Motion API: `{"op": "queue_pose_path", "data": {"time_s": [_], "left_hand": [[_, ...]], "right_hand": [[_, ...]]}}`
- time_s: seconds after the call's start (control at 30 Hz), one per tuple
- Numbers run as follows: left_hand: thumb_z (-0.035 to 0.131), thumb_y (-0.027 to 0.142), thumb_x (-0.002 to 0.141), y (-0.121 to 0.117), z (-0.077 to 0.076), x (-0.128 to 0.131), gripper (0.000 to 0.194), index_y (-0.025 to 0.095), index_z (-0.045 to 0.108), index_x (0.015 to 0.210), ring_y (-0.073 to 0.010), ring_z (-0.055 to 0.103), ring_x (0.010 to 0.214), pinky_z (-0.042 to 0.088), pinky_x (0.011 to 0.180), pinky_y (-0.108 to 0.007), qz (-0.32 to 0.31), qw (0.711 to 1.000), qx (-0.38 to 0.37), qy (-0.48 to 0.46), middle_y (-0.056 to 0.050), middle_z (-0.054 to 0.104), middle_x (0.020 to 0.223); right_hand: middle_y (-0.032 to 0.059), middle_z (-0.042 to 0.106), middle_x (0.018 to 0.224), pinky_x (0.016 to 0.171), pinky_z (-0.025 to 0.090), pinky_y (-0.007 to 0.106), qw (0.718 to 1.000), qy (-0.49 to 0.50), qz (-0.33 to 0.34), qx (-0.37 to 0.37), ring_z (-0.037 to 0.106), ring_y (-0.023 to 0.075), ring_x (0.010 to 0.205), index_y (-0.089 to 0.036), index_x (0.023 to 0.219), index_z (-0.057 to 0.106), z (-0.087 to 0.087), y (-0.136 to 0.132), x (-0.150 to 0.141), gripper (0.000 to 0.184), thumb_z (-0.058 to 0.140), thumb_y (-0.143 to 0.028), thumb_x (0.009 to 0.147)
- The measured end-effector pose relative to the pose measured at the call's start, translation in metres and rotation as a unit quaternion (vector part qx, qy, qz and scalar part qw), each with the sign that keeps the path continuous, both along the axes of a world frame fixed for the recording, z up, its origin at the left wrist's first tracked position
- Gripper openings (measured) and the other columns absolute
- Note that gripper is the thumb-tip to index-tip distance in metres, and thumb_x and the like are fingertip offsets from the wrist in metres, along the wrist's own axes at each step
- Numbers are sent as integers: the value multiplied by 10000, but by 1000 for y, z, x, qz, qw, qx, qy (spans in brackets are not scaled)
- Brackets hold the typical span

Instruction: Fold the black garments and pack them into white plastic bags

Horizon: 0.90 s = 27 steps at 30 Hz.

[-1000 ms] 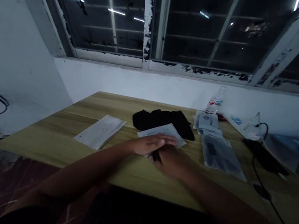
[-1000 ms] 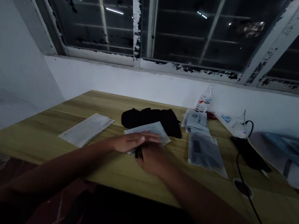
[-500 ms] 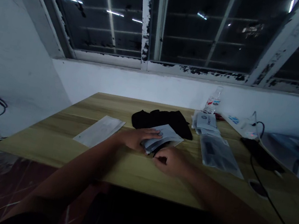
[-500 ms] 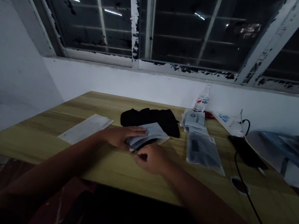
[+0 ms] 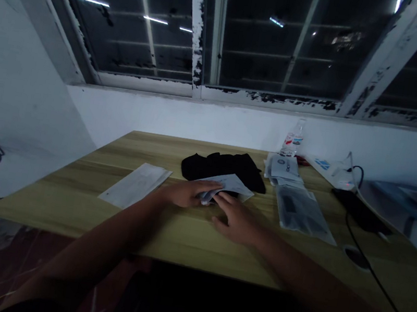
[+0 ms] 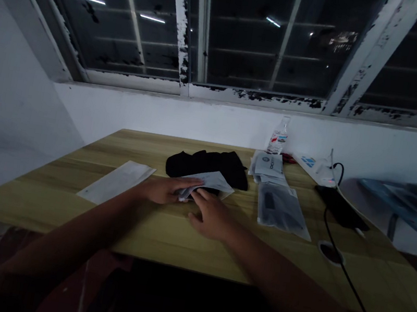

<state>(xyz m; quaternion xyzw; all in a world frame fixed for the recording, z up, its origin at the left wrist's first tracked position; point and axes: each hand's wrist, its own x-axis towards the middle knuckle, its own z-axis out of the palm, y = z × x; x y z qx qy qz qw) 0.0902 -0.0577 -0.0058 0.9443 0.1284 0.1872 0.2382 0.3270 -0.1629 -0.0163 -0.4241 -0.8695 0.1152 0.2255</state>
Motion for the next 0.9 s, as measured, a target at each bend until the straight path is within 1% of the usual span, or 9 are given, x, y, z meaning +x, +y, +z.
{"op": "queue_pose_path", "data": {"time_s": [0.13,0.23,0.3,0.4,0.5,0.57,0.67,0.77,0.9], "left_hand": [[621,191,968,-4,2,4,711,310,350,1614,-282,414,1512,373,1244,-485,-22,1000,11,2,-107,421,1637],[585,212,998,-7,0,9,692,294,315,1630,-272,421,1509,380,1239,-468,-18,1000,14,-3,-120,425,1634],[551,234,1023,-10,-2,14,665,284,299,1636,-264,444,1495,402,1225,-458,2,1000,15,-12,-125,439,1626],[534,235,1028,-17,-2,24,661,286,287,1639,-267,448,1492,417,1214,-466,24,999,33,-22,-121,440,1626],[617,271,993,-20,4,27,668,273,362,1610,-274,464,1481,424,1211,-465,41,995,67,-55,-132,475,1599],[687,322,958,-19,10,23,592,241,511,1518,-275,558,1403,476,1167,-448,77,987,97,-98,-142,586,1502],[715,407,940,-18,16,17,367,203,708,1246,-253,724,1165,579,1030,-402,144,968,125,-166,-118,759,1237],[719,464,930,-21,17,16,282,195,735,1014,-230,774,1013,625,905,-362,172,952,144,-208,-99,798,1115],[663,386,981,-30,13,24,207,200,706,900,-210,774,1009,623,878,-328,126,946,214,-207,-96,802,1098]], "right_hand": [[232,489,1540,1188,370,549,998,-61,14,3,449,362,1435,-103,1508,483,0,2,1,686,667,-345,893],[210,499,1525,1185,372,530,999,-45,9,28,448,341,1425,-112,1479,504,2,3,0,642,662,-335,898],[197,540,1466,1161,401,510,999,-18,0,41,476,321,1388,-125,1415,544,1,4,-2,561,653,-325,902],[184,614,1317,1088,462,504,999,5,-19,48,552,315,1278,-147,1228,628,2,6,-4,369,652,-306,895],[155,667,1251,1054,487,480,996,42,-23,73,607,293,1205,-171,1188,645,7,7,0,298,626,-261,905],[136,688,1263,1050,493,450,991,81,-28,104,627,269,1195,-183,1249,637,13,8,4,337,602,-232,918],[105,713,1230,1014,512,424,982,108,-44,148,653,246,1147,-215,1239,664,21,7,11,307,582,-230,943],[98,714,1178,997,507,439,971,116,-58,202,646,252,1110,-240,1201,700,25,6,13,265,584,-274,966],[87,712,1192,998,465,445,962,97,-62,248,612,253,1107,-273,1132,756,30,2,12,223,596,-353,998]]}}
